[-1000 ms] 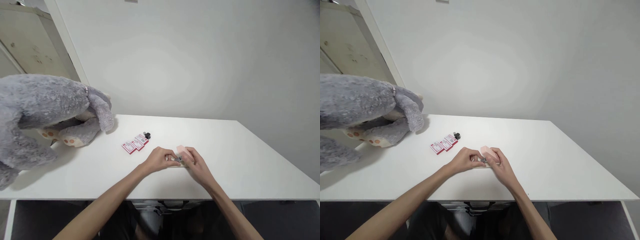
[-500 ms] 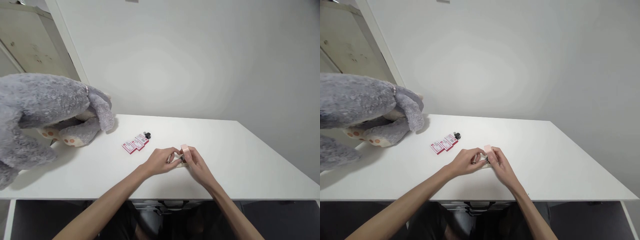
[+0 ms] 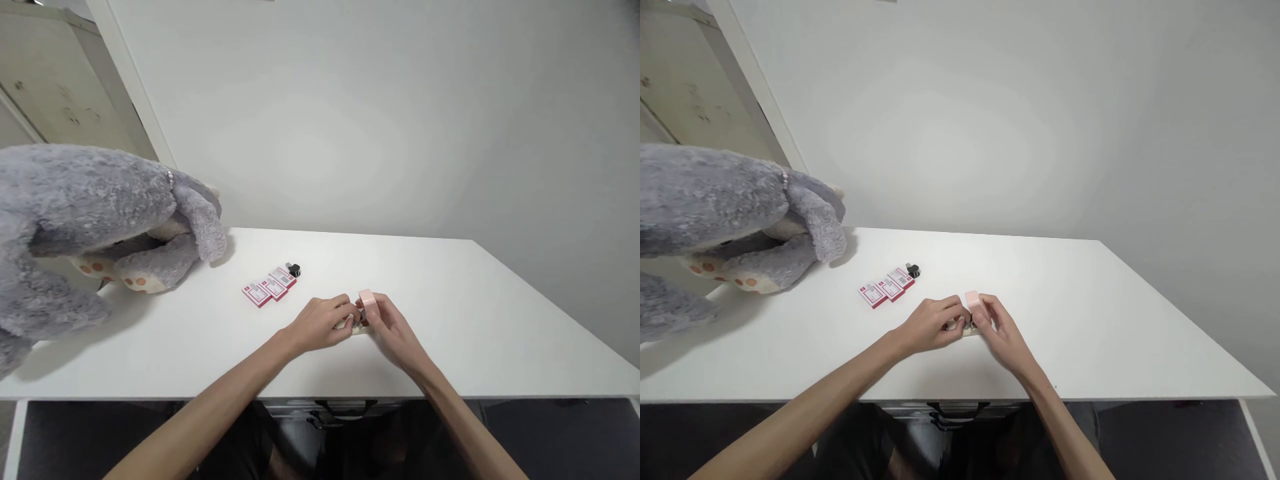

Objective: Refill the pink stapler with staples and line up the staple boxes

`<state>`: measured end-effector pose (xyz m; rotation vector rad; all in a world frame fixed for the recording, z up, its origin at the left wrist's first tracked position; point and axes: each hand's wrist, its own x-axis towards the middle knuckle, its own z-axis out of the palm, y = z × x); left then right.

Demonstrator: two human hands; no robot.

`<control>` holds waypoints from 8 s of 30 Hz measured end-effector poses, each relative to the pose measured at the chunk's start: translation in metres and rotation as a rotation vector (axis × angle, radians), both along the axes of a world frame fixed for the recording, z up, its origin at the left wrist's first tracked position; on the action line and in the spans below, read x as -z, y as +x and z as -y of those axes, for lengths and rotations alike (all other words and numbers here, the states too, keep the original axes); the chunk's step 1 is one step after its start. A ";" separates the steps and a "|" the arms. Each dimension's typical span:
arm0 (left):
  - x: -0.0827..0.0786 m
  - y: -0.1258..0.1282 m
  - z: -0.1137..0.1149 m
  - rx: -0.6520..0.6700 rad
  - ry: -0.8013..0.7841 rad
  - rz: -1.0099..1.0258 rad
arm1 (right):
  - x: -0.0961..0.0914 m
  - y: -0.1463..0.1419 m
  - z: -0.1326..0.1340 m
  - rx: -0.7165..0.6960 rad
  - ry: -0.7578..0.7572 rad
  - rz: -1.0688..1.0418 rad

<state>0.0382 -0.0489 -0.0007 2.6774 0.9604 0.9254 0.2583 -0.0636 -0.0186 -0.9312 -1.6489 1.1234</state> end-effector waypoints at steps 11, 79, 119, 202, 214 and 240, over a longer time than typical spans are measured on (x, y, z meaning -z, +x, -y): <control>-0.001 0.001 0.000 0.008 0.007 0.049 | -0.003 0.000 0.001 -0.053 0.013 -0.012; -0.009 -0.015 -0.027 0.097 -1.310 1.531 | 0.000 -0.111 -0.114 0.144 0.037 0.193; -0.014 -0.005 -0.036 0.046 -1.506 1.686 | 0.001 -0.069 -0.082 -0.028 0.224 0.171; -0.020 -0.027 0.002 -0.387 -0.248 0.568 | -0.018 -0.050 -0.092 -0.514 -0.376 -0.279; -0.017 -0.035 -0.018 -0.121 -0.707 1.058 | -0.004 -0.052 -0.101 -0.607 -0.481 -0.363; -0.014 -0.034 -0.023 -0.438 -0.603 1.068 | -0.009 -0.053 -0.104 -0.091 -0.292 -0.384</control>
